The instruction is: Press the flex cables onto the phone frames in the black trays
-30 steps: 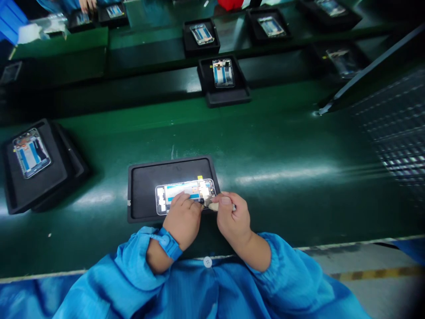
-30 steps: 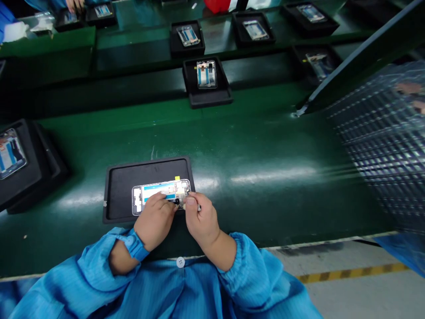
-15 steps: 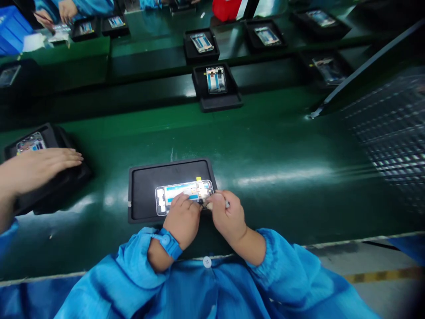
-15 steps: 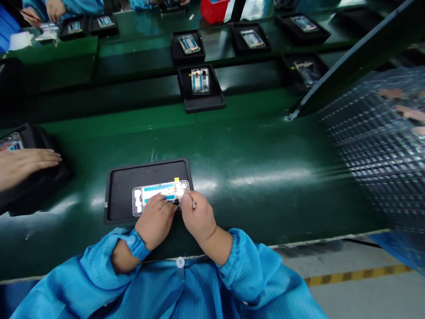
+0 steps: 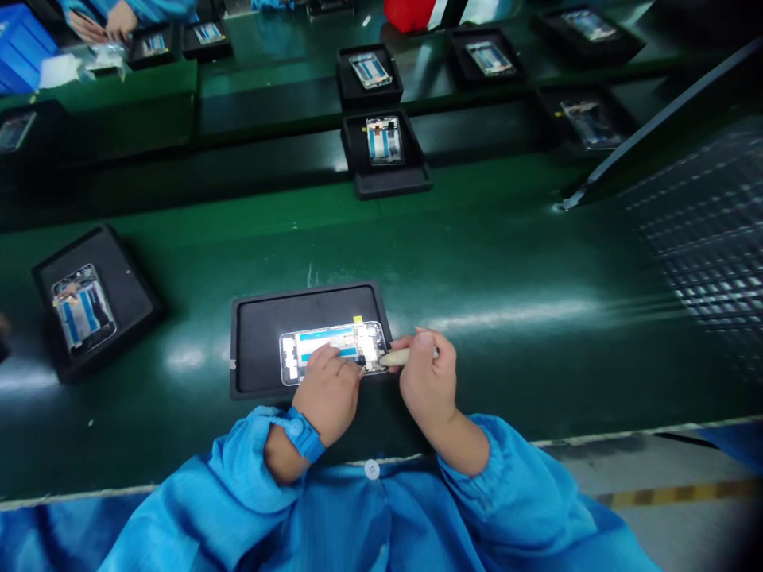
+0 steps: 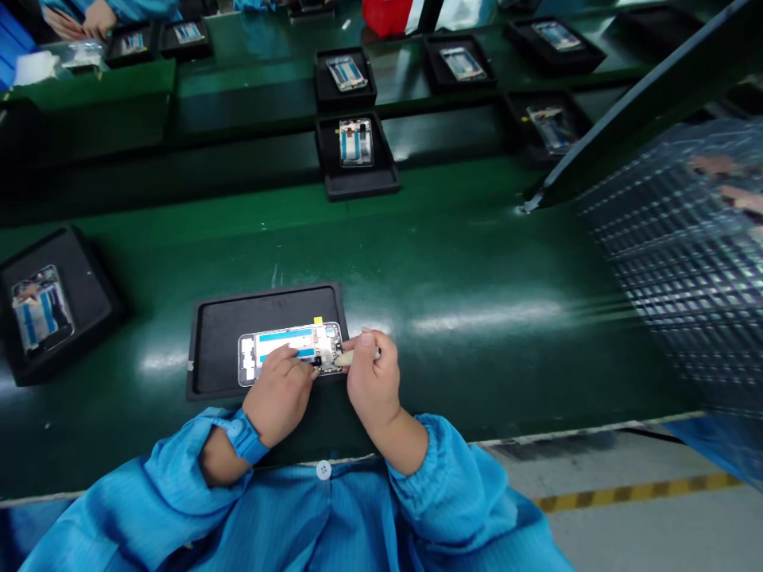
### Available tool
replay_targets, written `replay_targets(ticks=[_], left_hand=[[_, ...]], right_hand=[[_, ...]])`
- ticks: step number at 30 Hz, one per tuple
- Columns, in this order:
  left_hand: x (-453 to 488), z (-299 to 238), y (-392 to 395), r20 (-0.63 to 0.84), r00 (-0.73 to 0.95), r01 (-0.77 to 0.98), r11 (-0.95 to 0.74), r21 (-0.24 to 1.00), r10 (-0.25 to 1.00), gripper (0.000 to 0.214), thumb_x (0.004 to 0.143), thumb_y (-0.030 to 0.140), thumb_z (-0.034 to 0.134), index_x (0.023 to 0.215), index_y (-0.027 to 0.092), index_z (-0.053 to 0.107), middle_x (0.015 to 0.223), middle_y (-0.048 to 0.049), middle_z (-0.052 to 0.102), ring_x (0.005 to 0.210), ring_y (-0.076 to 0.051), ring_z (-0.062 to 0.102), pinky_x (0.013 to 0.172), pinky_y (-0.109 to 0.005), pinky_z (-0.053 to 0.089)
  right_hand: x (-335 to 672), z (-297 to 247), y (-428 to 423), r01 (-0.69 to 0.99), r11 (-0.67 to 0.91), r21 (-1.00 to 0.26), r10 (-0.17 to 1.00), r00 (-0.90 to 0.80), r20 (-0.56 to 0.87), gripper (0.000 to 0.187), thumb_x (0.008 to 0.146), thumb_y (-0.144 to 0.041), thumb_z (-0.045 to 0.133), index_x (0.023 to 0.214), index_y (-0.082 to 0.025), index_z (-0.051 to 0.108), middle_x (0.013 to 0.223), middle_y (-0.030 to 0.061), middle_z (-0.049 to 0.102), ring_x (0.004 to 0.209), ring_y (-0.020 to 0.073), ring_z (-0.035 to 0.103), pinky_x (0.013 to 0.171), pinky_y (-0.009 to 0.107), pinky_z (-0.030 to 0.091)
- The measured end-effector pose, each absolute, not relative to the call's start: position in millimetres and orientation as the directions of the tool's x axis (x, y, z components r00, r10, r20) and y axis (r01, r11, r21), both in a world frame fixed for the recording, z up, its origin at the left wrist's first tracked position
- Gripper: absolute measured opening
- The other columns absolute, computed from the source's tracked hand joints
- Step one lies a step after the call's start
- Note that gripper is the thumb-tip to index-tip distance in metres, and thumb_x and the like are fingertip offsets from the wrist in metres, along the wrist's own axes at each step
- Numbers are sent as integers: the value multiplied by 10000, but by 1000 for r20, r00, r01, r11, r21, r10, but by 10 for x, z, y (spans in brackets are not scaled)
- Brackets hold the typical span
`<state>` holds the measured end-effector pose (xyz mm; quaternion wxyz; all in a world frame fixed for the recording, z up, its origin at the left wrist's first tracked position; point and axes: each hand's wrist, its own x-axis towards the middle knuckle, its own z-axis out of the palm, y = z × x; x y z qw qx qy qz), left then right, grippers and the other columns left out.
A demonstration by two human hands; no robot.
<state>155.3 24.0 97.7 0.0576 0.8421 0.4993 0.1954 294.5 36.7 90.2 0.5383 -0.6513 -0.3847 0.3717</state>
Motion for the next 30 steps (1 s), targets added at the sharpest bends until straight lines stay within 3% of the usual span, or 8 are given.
replay_targets(ticks=[7,14,19,24,30], left_hand=[[1469,1100,357,237,356,795,-427,431,904,215,852,182,360,802,168,569,723,-33,607,782,-177,556,857,-393,446],[1429,1074,627,100,342,908,-356,221,934,290,825,275,440,1070,185,567,1027,-112,553,1047,-296,448,906,-527,346],[1420,1034,611,-21,384,895,-367,253,923,246,817,318,463,1004,276,618,1107,-76,530,1123,-325,378,929,-536,306],[1367,1073,649,-133,363,886,-297,357,922,188,813,301,469,817,238,645,1102,-30,560,1134,-293,394,957,-515,295],[1365,1036,639,-44,358,879,-320,353,933,152,803,247,480,804,189,621,1061,-49,590,1115,-271,432,972,-486,300]], right_hand=[[2934,895,372,85,-169,-982,890,442,-115,332,805,-496,413,893,-179,458,671,12,604,486,124,542,401,241,455],[2915,873,390,34,-217,-976,876,448,-179,364,789,-520,426,885,-171,470,640,11,616,451,125,538,399,250,457],[2913,864,394,32,-241,-970,877,435,-204,351,799,-510,418,885,-175,475,648,3,620,423,109,519,414,247,456],[2934,856,394,43,-244,-969,892,401,-207,328,811,-495,412,852,-180,494,654,2,611,415,103,507,419,247,448],[2965,952,463,148,-279,-949,924,312,-223,336,828,-482,387,768,-181,524,649,15,610,460,113,532,460,247,440]])
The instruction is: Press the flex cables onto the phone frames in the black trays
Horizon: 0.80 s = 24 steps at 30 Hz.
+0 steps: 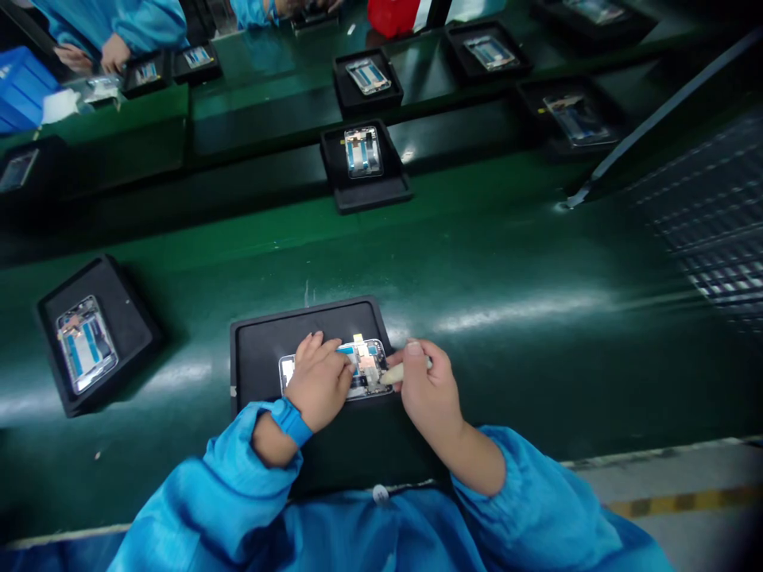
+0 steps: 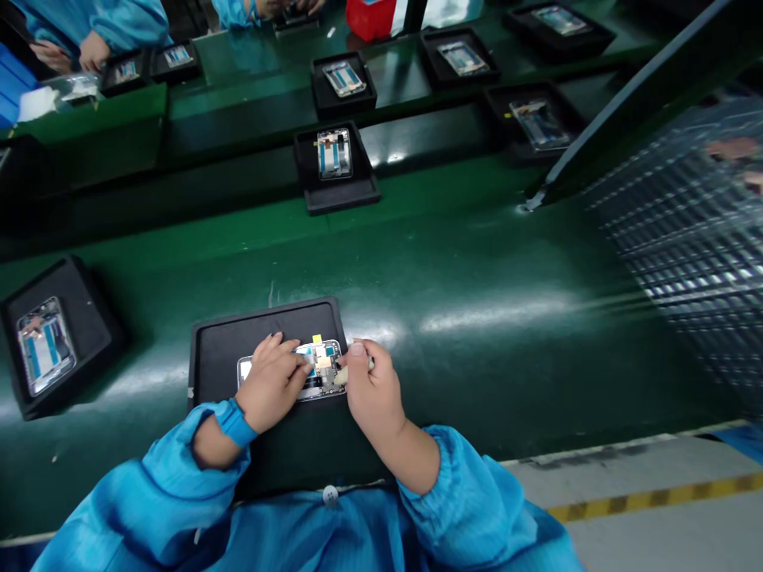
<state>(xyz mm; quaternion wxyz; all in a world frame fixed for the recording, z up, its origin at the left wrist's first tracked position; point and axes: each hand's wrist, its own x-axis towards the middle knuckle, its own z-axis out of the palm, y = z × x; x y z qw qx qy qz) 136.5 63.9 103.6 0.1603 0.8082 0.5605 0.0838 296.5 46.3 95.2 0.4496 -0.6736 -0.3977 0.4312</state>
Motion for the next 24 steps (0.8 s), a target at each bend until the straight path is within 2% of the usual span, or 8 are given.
replay_targets(ticks=[5,9,16,24], left_hand=[[1360,987,602,75,366,856,-367,363,928,169,808,285,495,826,195,636,1019,-57,614,1026,-241,502,942,-452,349],[1370,970,586,160,389,851,-420,314,907,192,818,271,478,892,214,645,1000,-62,620,980,-232,522,914,-442,376],[1418,958,585,180,392,868,-428,252,902,189,802,219,492,915,228,643,974,-55,623,951,-231,527,904,-442,379],[1425,952,582,207,393,870,-436,233,896,191,796,201,490,912,219,641,956,-64,622,944,-235,525,902,-445,379]], right_hand=[[2894,1080,574,221,-186,-957,948,296,-115,317,843,-455,372,758,-191,525,637,6,614,546,128,562,543,263,457],[2805,1098,647,258,-107,-960,963,269,-35,292,847,-428,367,794,-192,531,663,18,627,594,143,579,609,296,474],[2747,1002,655,406,-67,-911,955,291,60,267,826,-407,395,873,-190,544,740,54,655,687,180,613,649,331,493],[2727,980,649,460,-67,-885,946,313,91,282,838,-407,368,917,-185,523,784,71,660,711,187,625,641,326,503]])
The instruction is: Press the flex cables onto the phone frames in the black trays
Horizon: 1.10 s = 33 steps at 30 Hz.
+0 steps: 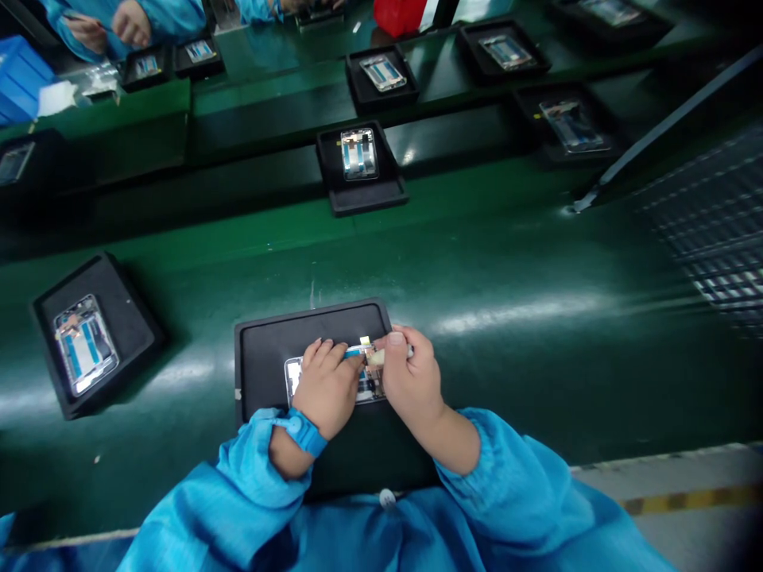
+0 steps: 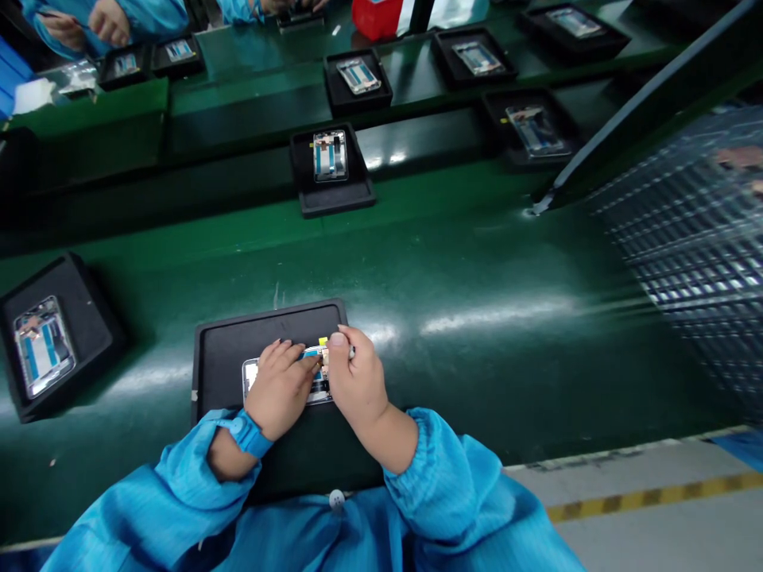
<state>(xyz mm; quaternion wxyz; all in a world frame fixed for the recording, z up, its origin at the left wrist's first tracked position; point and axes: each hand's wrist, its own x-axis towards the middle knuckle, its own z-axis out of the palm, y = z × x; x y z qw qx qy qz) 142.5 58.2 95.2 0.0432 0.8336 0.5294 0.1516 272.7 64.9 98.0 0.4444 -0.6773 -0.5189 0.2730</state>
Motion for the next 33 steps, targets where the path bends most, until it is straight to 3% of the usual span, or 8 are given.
replay_targets(ticks=[33], left_hand=[[1445,995,586,132,379,881,-401,252,916,200,807,212,463,916,229,630,976,-58,611,957,-235,513,915,-456,357]], right_hand=[[2701,1059,659,509,-18,-860,957,259,133,262,822,-390,393,888,-189,548,793,85,669,737,208,635,655,345,512]])
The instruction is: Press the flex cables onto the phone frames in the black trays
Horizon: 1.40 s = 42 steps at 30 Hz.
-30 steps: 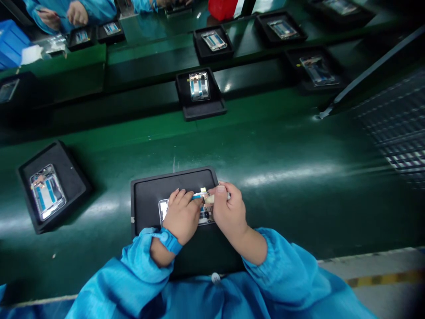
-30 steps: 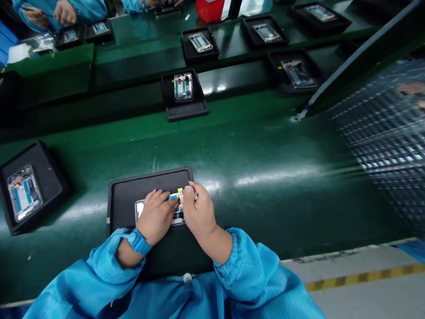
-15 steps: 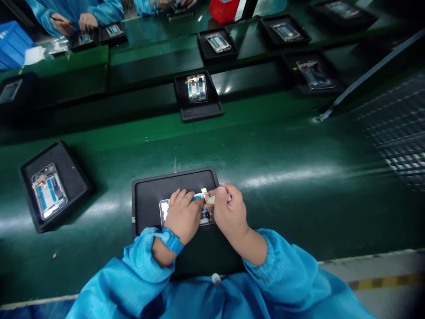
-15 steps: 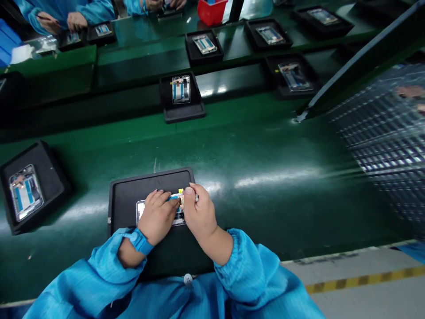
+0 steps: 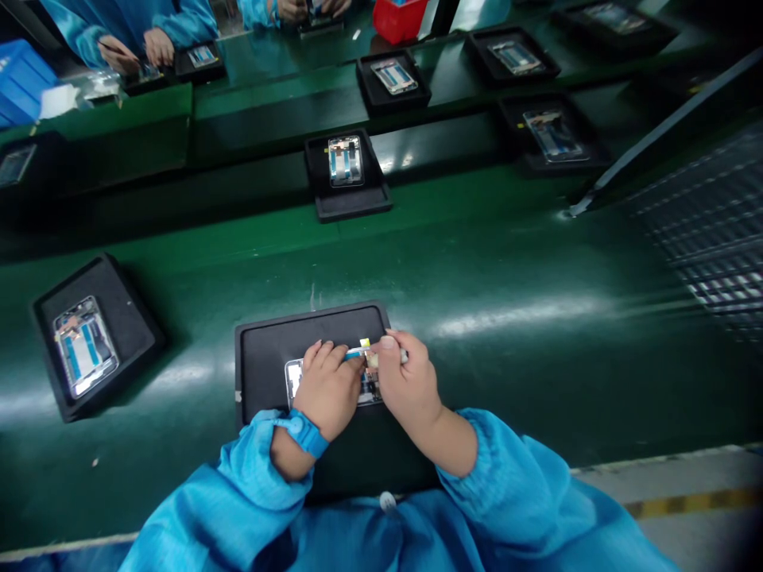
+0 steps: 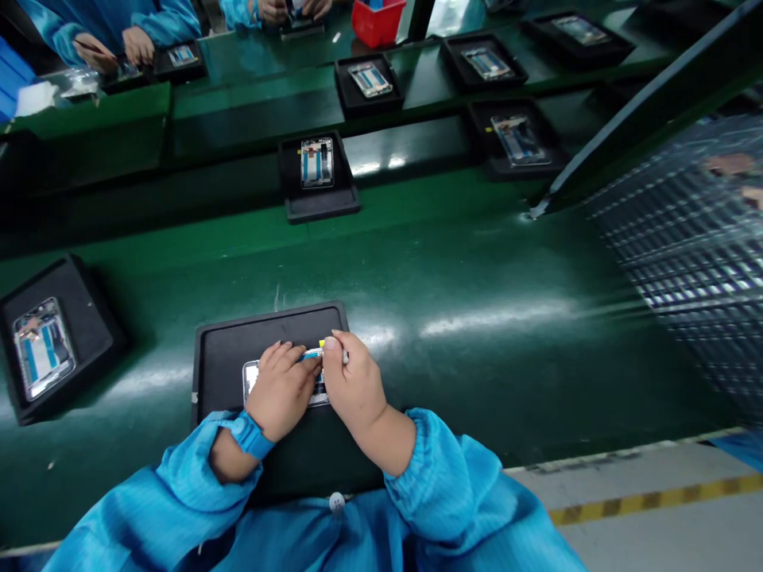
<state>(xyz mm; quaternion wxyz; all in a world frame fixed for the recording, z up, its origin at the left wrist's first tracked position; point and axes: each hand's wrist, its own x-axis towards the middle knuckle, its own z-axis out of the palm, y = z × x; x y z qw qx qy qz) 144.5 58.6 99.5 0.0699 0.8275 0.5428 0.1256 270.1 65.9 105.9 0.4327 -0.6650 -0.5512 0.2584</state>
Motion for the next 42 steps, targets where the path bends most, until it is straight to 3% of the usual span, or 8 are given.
replay_targets(ticks=[17,23,27,30,36,42], left_hand=[[1441,978,579,158,366,874,-397,282,917,219,786,183,453,906,191,637,955,-70,628,969,-244,525,916,-450,369],[1426,948,572,133,367,879,-390,274,921,227,757,155,459,892,180,640,962,-74,627,994,-247,517,935,-451,351],[1435,957,587,114,351,888,-369,276,929,212,774,162,458,863,193,648,961,-66,629,986,-242,522,930,-445,359],[1435,980,602,107,353,890,-369,267,930,213,806,211,450,883,206,649,977,-63,626,977,-243,524,921,-447,366],[1397,982,627,69,349,878,-351,326,935,207,809,217,463,913,216,642,1011,-43,618,997,-225,515,926,-426,365],[1436,990,673,27,274,883,-262,390,961,151,772,196,516,859,214,638,945,-21,623,957,-211,507,934,-411,341]], right_hand=[[2646,1142,741,666,224,-711,959,-22,282,282,842,-302,336,790,-203,596,692,57,654,644,199,611,630,320,497],[2591,1074,750,703,267,-659,944,-53,326,310,845,-308,315,763,-203,595,656,70,647,615,203,602,611,325,486],[2601,1039,735,666,267,-697,941,-23,339,277,830,-319,338,758,-216,585,684,66,651,649,200,609,637,323,489],[2655,1053,726,585,175,-792,956,93,280,259,823,-352,352,762,-223,568,721,58,650,695,196,611,647,318,485],[2735,1063,723,345,-128,-930,932,363,6,316,836,-426,339,752,-191,532,665,35,622,587,162,586,570,298,462],[2728,1066,733,201,-239,-950,908,392,-145,341,826,-475,344,782,-181,513,660,24,621,455,129,547,494,272,441]])
